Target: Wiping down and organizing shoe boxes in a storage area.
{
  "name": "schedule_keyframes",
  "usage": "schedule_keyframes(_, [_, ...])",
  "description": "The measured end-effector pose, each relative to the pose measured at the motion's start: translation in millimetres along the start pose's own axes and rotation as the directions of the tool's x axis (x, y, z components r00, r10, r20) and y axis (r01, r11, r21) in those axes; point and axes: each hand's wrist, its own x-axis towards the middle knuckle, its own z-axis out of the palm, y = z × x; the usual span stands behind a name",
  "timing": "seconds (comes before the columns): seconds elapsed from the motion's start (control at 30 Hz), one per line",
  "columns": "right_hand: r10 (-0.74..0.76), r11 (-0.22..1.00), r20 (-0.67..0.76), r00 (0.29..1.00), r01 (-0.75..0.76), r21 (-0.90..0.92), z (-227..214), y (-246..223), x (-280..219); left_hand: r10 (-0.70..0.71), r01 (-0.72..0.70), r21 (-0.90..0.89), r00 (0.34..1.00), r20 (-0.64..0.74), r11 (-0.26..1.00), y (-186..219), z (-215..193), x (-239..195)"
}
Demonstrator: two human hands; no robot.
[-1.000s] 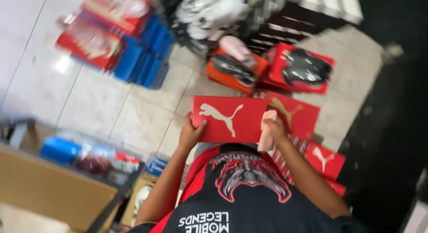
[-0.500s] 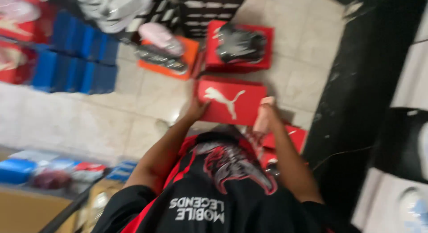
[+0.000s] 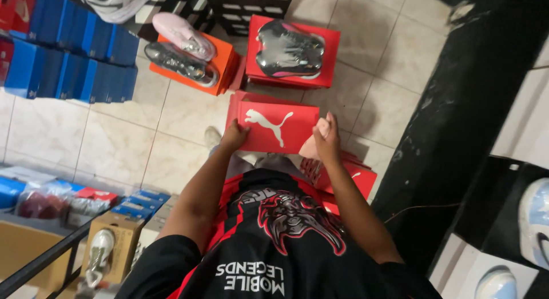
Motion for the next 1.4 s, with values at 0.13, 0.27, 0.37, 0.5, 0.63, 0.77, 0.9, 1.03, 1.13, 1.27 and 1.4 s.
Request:
schedule_keyframes(0.13, [-0.651, 0.700, 0.125, 0.749, 0.655, -0.283, 41.5, -17.2, -25.4, 0.253, -0.333, -0.474, 0.941, -0.226, 0.815, 42.7, -35.2, -55.3])
schedule_keyframes(0.27, [-0.487, 0.606, 0.356, 0.797, 0.603, -0.519, 111.9, 3.4, -17.3, 0.212, -0.302, -0.480, 0.949, -0.233, 0.823, 41.5, -46.0, -40.0])
schedule_keyframes(0.37, [-0.604, 0.528, 0.136, 0.785, 0.523, -0.669, 175.4, 6.1, -8.6, 0.214, -0.290, -0.557, 0.956, -0.199, 0.778, 21.1, -40.5, -20.8])
schedule_keyframes(0.5, [-0.642, 0.510, 0.189, 0.743, 0.598, -0.619, 217.7, -6.6, -46.0, 0.229, -0.212, -0.616, 0.972, -0.053, 0.759, 9.1, -50.4, -25.6])
schedule_keyframes(0.63, [-0.696, 0.439, 0.130, 0.706, 0.561, -0.701, 159.8, 36.2, -13.5, 0.319, -0.243, -0.622, 0.948, 0.011, 0.744, 37.2, -82.0, -30.8])
schedule_keyframes(0.77, [-0.257, 0.682, -0.283, 0.924, -0.034, -0.731, 148.3, 45.9, 6.3, 0.375, -0.384, -0.561, 0.917, -0.138, 0.733, 41.2, -70.5, -35.0])
schedule_keyframes(0.9, [-0.350, 0.688, -0.040, 0.936, 0.228, -0.689, 232.3, 6.6, -49.2, 0.409, -0.465, -0.526, 0.884, -0.229, 0.712, 27.0, -48.7, -41.7])
schedule_keyframes(1.03, [-0.402, 0.659, 0.111, 0.909, 0.371, -0.655, 199.7, -6.9, -43.1, 0.446, -0.520, -0.444, 0.854, -0.266, 0.730, 28.7, -50.7, -31.6])
schedule_keyframes(1.13, [-0.448, 0.588, -0.034, 0.893, 0.266, -0.764, 132.9, 63.4, -11.4, 0.421, -0.497, -0.454, 0.868, -0.263, 0.740, 43.6, -56.1, -46.1])
schedule_keyframes(1.27, [-0.363, 0.931, -0.144, 0.920, 0.352, -0.101, 123.3, 31.1, -1.1, 0.388, -0.503, -0.431, 0.860, -0.331, 0.749, 40.1, -48.7, -41.0])
schedule_keyframes(1.4, [-0.722, 0.659, 0.021, 0.692, 0.696, -0.286, 209.1, -22.4, -37.8, 0.378, -0.508, -0.361, 0.847, -0.373, 0.782, 27.2, -29.2, -36.7])
